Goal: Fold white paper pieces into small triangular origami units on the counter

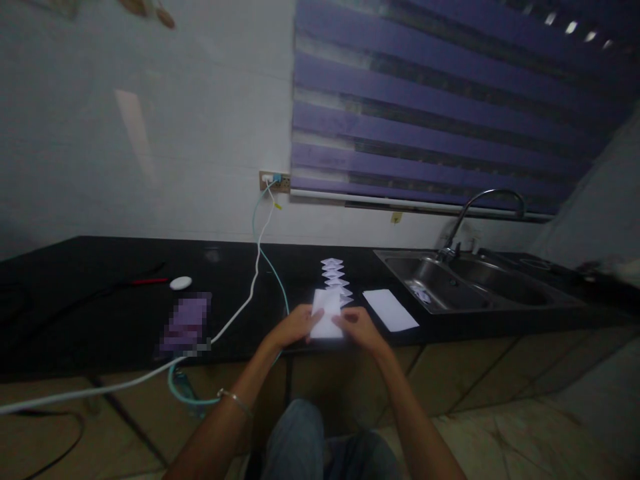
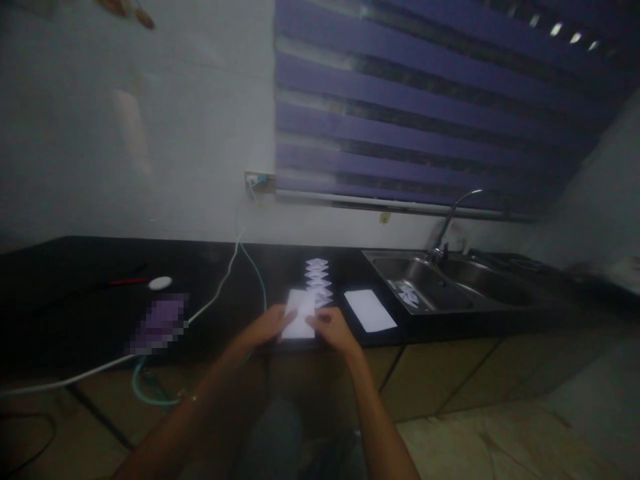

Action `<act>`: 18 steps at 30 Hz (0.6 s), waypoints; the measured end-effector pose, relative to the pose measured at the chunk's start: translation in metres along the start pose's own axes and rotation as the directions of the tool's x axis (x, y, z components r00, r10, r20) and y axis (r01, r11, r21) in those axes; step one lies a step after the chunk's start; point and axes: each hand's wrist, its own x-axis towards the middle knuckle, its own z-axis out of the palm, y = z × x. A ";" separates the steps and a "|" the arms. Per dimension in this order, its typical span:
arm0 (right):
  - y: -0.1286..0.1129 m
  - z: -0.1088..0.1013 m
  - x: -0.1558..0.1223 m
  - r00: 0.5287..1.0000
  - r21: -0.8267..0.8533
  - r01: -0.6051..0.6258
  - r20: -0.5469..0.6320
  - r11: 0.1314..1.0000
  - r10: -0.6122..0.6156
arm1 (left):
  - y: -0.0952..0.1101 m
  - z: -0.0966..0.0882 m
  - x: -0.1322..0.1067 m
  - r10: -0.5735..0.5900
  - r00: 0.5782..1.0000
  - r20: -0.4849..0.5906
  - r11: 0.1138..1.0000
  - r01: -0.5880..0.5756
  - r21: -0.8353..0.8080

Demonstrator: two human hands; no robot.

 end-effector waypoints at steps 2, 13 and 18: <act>0.000 0.000 0.000 1.000 0.006 -0.005 -0.004 1.000 0.005 | 0.000 0.000 0.000 -0.026 0.999 -0.022 0.998 0.028 0.061; 0.001 -0.001 0.000 1.000 0.011 -0.024 -0.013 1.000 0.024 | 0.002 -0.001 0.001 -0.059 0.997 -0.050 0.991 0.064 0.118; -0.001 0.000 0.001 1.000 -0.006 -0.018 -0.002 1.000 0.017 | -0.005 -0.001 0.004 -0.036 0.998 -0.044 0.997 0.039 0.066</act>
